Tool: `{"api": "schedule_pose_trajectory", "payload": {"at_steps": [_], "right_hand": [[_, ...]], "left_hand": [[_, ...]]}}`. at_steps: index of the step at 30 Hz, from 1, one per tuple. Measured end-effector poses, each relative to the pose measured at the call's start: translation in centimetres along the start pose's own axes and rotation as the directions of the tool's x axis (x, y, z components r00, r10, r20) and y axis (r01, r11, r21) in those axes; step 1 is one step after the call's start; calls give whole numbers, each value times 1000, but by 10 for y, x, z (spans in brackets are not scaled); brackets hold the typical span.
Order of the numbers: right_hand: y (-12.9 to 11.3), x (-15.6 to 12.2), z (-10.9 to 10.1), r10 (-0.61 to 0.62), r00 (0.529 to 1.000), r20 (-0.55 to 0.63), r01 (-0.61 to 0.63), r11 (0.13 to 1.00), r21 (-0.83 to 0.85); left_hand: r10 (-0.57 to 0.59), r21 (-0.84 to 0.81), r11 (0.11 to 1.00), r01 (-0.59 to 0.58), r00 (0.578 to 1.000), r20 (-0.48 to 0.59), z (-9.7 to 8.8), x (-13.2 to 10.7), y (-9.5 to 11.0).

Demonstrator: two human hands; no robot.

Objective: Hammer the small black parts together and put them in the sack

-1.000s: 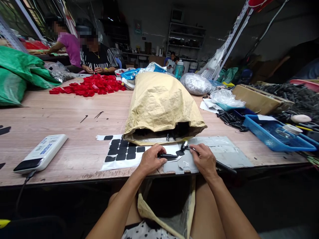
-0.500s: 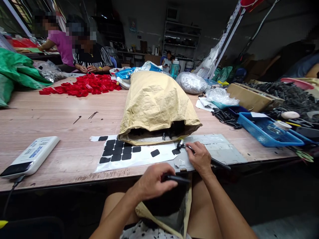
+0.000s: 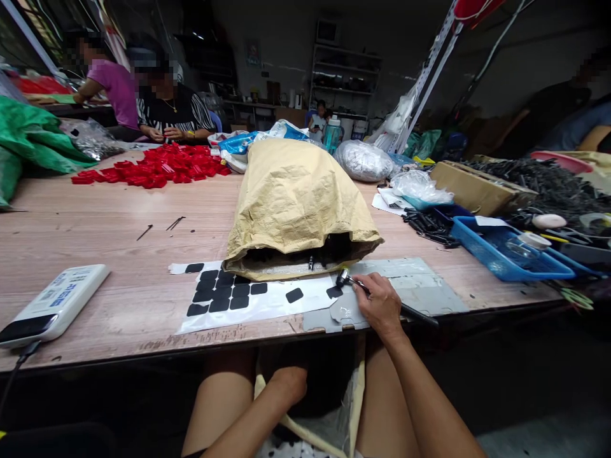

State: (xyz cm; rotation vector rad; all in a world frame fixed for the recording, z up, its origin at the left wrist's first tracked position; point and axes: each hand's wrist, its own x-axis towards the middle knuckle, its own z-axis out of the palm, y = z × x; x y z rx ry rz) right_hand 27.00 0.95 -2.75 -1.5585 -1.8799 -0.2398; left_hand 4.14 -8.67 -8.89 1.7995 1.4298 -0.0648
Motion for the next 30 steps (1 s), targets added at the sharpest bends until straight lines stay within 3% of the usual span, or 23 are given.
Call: {"api": "schedule_pose_trajectory", "payload": {"at_steps": [4,7,9,10,11,12,14,16,19,30], "right_hand": [[-1,0,-1,3,1000,14,-3,1000,-4],[-1,0,-1,5,1000,17,-5,1000,-25],[-1,0,-1,4,1000,23,-4,999,-36],[-1,0,-1,5,1000,24,-4,999,-38],[-1,0,-1,6,1000,24,-5,999,-37],[-1,0,-1,7,1000,23,-7,999,-34],[-1,0,-1,10,1000,20,-10,1000,-23],[-1,0,-1,9,1000,22,-9,1000,-10],[-1,0,0,14,1000,21,-14,1000,-9],[-2,0,-1,19,999,26,-19,1000,-14]], "left_hand": [[54,60,997,-55,998,22,-20,-16,13],[259,-75,965,-252,958,125,-63,-30,30],[343,-254,920,-298,927,154,-100,-30,39],[356,-276,904,-325,932,69,-118,-26,41],[345,-237,905,-354,935,-78,-135,-19,42],[330,-160,913,-374,911,-247,-150,-10,41],[269,-8,948,-318,817,-510,-174,13,36],[226,86,970,-226,724,-651,-189,35,29],[206,155,979,-135,637,-743,-199,55,23],[274,338,940,38,504,-819,-184,61,24]]}}
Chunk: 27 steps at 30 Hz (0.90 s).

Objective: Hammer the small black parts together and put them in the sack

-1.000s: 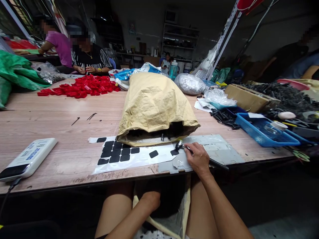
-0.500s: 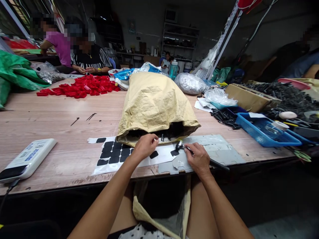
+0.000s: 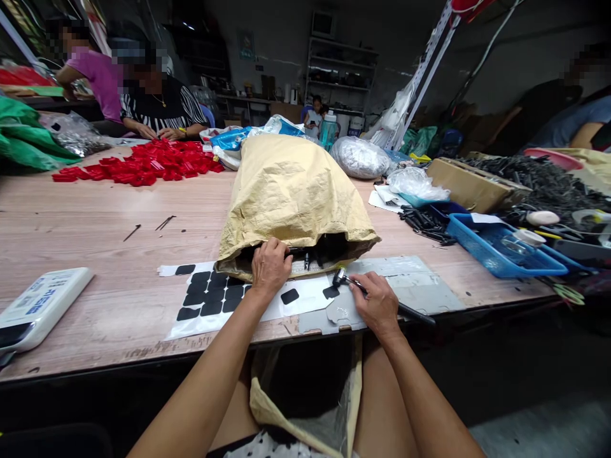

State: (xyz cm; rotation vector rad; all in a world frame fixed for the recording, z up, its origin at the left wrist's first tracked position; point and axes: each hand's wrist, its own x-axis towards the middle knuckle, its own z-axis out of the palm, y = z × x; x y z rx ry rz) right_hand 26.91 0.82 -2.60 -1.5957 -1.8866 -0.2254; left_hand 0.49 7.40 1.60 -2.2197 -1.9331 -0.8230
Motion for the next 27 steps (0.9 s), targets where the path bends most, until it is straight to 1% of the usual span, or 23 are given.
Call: {"api": "schedule_pose_trajectory", "payload": {"at_steps": [2,4,9,13,16,18,20,22,24,27], "right_hand": [[0,0,0,-1,1000,-7,1,1000,-5],[0,0,0,-2,1000,-10,2,1000,-8],[1,1,1,-3,1000,-11,3,1000,1],[0,1,0,0,1000,-8,0,1000,8],[0,1,0,4,1000,-3,-4,1000,2],[0,0,1,2,1000,-7,-2,1000,0],[1,0,1,2,1000,-13,-2,1000,0],[1,0,2,3,1000,-14,-3,1000,-1],[2,0,2,3,1000,-13,-3,1000,-1],[2,0,2,1,1000,-13,0,1000,6]], "left_hand": [[-4,8,1000,4,1000,-23,2,0,-2],[0,4,1000,0,1000,-20,3,2,-3],[7,14,1000,-8,998,64,5,9,-4],[34,-19,999,-33,996,79,-1,7,-4],[89,-71,994,-88,996,19,-13,-5,0],[155,-119,981,-152,988,16,-21,-18,8],[251,-197,953,-230,964,90,-25,-32,18],[328,-271,923,-273,927,180,-24,-46,28],[345,-312,912,-267,909,232,-21,-56,34],[283,-355,916,-184,926,250,-17,-63,32]]}}
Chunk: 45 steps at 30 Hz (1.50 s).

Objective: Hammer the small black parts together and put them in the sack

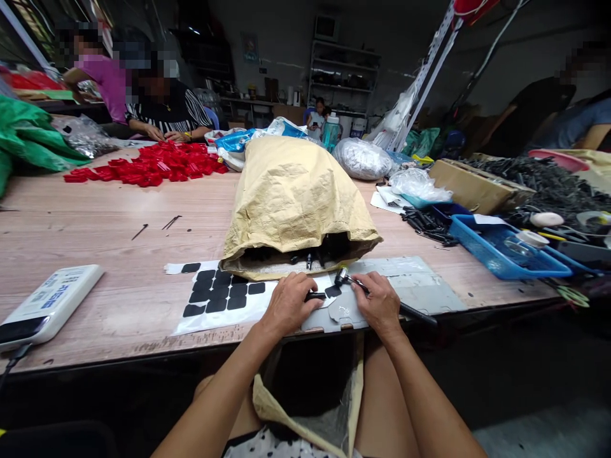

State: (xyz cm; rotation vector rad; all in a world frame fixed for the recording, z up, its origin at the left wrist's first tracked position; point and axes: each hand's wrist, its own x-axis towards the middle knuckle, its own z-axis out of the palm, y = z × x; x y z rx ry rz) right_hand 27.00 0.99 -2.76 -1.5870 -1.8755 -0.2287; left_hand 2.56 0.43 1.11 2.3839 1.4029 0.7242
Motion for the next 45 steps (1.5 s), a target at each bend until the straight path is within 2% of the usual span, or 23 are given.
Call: {"api": "schedule_pose_trajectory", "payload": {"at_steps": [7,12,17,20,23,29,32,34,39,43,45], "right_hand": [[1,0,-2,-9,1000,22,9,1000,-1],[-2,3,-10,-11,999,37,9,998,68],[-29,3,-30,-2,1000,-23,9,940,341],[-51,0,-41,-48,998,33,28,886,462],[-68,-5,-45,-87,992,88,32,866,499],[-82,-13,-39,-187,981,52,142,873,467],[-82,-15,-35,-224,968,110,169,914,369],[-80,-14,-35,-214,970,118,162,925,345],[-73,-12,-40,-129,992,17,110,906,408],[-67,-17,-38,-141,985,104,91,920,381],[-63,-17,-37,-126,986,109,77,925,372]], "left_hand": [[-81,-196,978,72,996,-39,-5,-11,-22],[-71,-214,975,66,997,-13,-3,-11,-25],[-47,-193,980,45,999,-5,-4,-11,-25],[-49,-204,978,47,999,-2,-5,-11,-24],[-60,-215,975,60,998,7,-5,-11,-24],[-53,-201,978,55,998,15,-5,-10,-26],[-56,-201,978,58,998,15,-6,-11,-25],[-58,-207,976,61,998,17,-6,-11,-25],[-79,-221,972,82,997,25,-6,-11,-24],[-88,-211,973,89,996,16,-6,-11,-23],[-88,-207,974,89,996,16,-7,-11,-22]]}}
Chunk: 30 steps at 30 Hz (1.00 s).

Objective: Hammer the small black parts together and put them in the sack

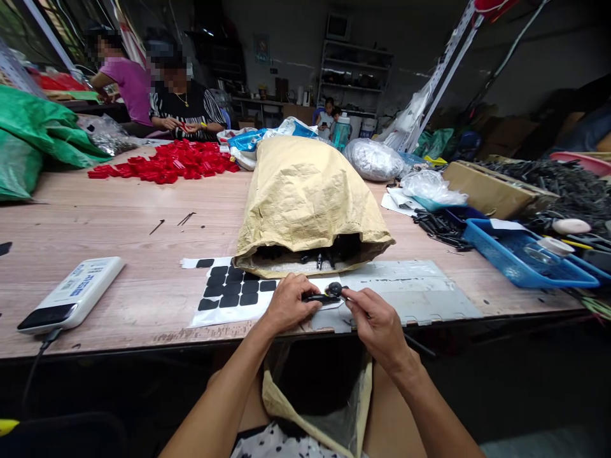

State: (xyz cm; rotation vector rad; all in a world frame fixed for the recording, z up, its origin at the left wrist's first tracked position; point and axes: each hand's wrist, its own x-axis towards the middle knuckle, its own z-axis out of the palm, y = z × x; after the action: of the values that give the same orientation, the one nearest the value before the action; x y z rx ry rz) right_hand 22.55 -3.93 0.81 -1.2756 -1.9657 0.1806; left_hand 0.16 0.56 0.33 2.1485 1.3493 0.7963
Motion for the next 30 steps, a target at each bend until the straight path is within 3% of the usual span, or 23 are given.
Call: {"api": "schedule_pose_trajectory", "payload": {"at_steps": [5,13,24,27,30], "right_hand": [[26,11,-9,56,996,-66,-58,998,-29],[80,15,-5,62,995,-81,-82,959,-271],[82,12,-1,57,995,-84,-82,939,-334],[82,13,-1,63,994,-84,-87,939,-333],[82,13,-1,65,995,-81,-88,940,-329]], "left_hand": [[-15,6,1000,15,1000,10,-2,0,3],[-5,-7,1000,5,1000,14,-2,0,-1],[-1,5,1000,1,1000,6,-3,2,1],[66,-31,997,-65,997,28,-6,-9,16],[159,-175,976,-129,973,170,-4,-34,43]]}}
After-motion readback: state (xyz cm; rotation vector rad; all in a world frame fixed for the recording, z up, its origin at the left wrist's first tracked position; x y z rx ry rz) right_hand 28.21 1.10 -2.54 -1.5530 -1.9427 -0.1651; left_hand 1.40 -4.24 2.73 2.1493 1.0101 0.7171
